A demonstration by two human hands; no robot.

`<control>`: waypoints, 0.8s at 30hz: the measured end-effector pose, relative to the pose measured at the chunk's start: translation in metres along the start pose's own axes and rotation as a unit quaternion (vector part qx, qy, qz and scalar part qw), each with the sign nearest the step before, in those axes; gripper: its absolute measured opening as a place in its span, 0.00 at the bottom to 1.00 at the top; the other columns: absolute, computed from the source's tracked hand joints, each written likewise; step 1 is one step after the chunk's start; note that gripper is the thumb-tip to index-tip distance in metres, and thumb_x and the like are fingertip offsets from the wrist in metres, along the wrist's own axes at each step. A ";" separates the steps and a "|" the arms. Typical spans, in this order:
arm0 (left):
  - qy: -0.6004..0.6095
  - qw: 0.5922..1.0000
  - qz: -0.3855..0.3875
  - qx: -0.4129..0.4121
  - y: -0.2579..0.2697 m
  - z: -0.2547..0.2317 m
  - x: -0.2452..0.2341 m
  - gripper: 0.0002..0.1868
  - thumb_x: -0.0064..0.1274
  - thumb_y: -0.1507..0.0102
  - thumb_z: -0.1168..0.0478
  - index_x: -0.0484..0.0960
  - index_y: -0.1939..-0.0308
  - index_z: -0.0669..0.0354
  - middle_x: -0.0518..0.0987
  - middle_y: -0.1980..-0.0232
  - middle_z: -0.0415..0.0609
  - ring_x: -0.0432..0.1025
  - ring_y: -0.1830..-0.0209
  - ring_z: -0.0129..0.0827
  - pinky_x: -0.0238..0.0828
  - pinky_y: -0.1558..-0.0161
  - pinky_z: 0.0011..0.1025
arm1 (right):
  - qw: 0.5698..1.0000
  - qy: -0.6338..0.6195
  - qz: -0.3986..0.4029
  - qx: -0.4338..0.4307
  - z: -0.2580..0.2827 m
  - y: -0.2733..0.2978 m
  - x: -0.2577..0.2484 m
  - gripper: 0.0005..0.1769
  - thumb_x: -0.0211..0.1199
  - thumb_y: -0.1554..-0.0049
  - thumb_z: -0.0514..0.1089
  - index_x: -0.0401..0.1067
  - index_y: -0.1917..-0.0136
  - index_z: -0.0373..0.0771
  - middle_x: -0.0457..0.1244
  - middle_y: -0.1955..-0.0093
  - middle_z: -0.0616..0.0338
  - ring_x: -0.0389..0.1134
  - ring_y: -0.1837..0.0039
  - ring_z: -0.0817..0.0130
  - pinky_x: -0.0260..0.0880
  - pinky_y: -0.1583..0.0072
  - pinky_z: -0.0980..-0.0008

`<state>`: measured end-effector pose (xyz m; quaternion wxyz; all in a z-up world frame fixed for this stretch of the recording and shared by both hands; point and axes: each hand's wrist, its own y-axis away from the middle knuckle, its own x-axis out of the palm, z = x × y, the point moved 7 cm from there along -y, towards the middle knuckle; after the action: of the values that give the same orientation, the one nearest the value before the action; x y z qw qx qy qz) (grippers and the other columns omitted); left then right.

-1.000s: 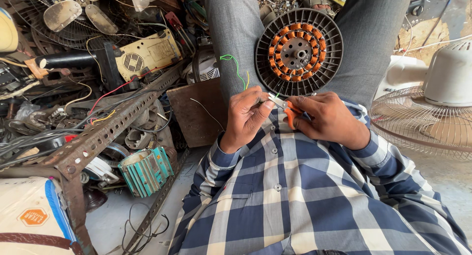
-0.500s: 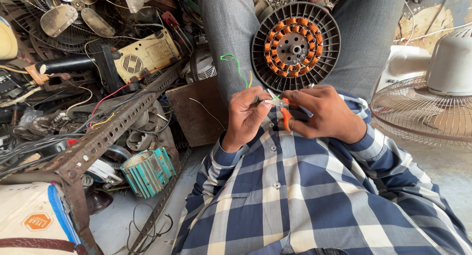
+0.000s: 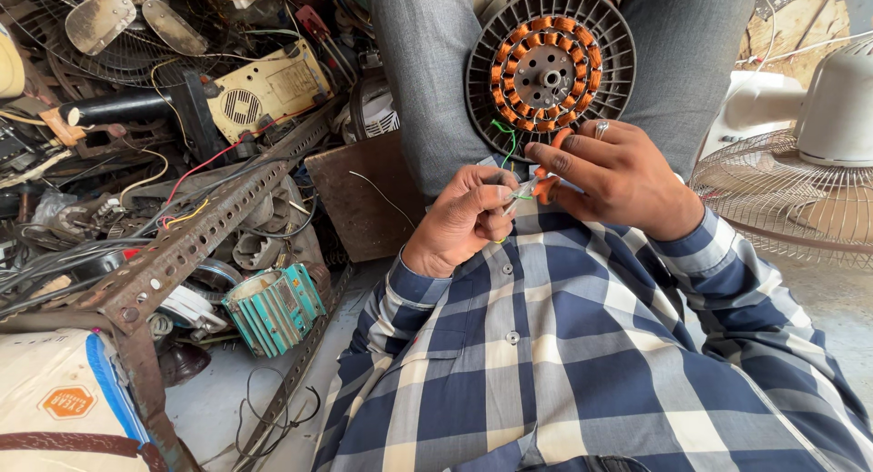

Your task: The person is repairing an electric motor stator by hand. They use scissors to cut and strip wires, then insert and secure them into the stator slots.

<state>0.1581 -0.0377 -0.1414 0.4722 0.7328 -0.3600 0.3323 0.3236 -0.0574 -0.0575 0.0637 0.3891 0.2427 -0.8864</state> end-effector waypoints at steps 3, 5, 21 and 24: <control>0.029 0.999 0.017 -0.001 0.002 0.001 0.004 0.05 0.55 0.30 0.65 0.79 0.57 0.65 0.67 0.71 0.35 0.52 0.77 0.18 0.47 0.75 0.22 | 1.000 0.005 -0.009 -0.016 0.000 0.002 0.002 0.32 0.74 0.53 0.41 0.73 0.35 0.34 0.65 0.58 0.59 0.66 0.59 0.62 0.67 0.55 0.63; 0.023 1.000 0.002 0.003 0.002 0.000 0.003 0.05 0.54 0.32 0.65 0.79 0.58 0.65 0.68 0.71 0.37 0.52 0.78 0.18 0.47 0.75 0.22 | 1.000 0.013 -0.015 -0.017 -0.001 0.005 0.004 0.32 0.73 0.52 0.40 0.73 0.34 0.33 0.65 0.59 0.59 0.66 0.59 0.62 0.68 0.55 0.63; -0.119 0.983 -0.035 0.132 0.003 -0.023 0.017 0.07 0.48 0.32 0.61 0.74 0.58 0.62 0.63 0.73 0.36 0.51 0.78 0.18 0.48 0.74 0.21 | 0.812 -0.366 -0.362 0.274 -0.088 0.085 -0.018 0.23 0.71 0.33 0.45 0.68 0.31 0.33 0.68 0.41 0.54 0.73 0.53 0.71 0.74 0.56 0.76; -0.209 0.953 -0.063 0.212 0.006 -0.033 0.026 0.07 0.46 0.31 0.60 0.72 0.57 0.61 0.64 0.72 0.36 0.53 0.76 0.18 0.52 0.72 0.22 | 0.848 -0.297 -0.305 0.315 -0.082 0.085 -0.037 0.22 0.71 0.34 0.43 0.68 0.33 0.31 0.66 0.38 0.52 0.71 0.48 0.70 0.74 0.51 0.74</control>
<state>0.1619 -0.0143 -0.1064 0.2405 0.8901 -0.3249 0.2103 0.4295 -0.0953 -0.1107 -0.2665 0.0124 0.0268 -0.9634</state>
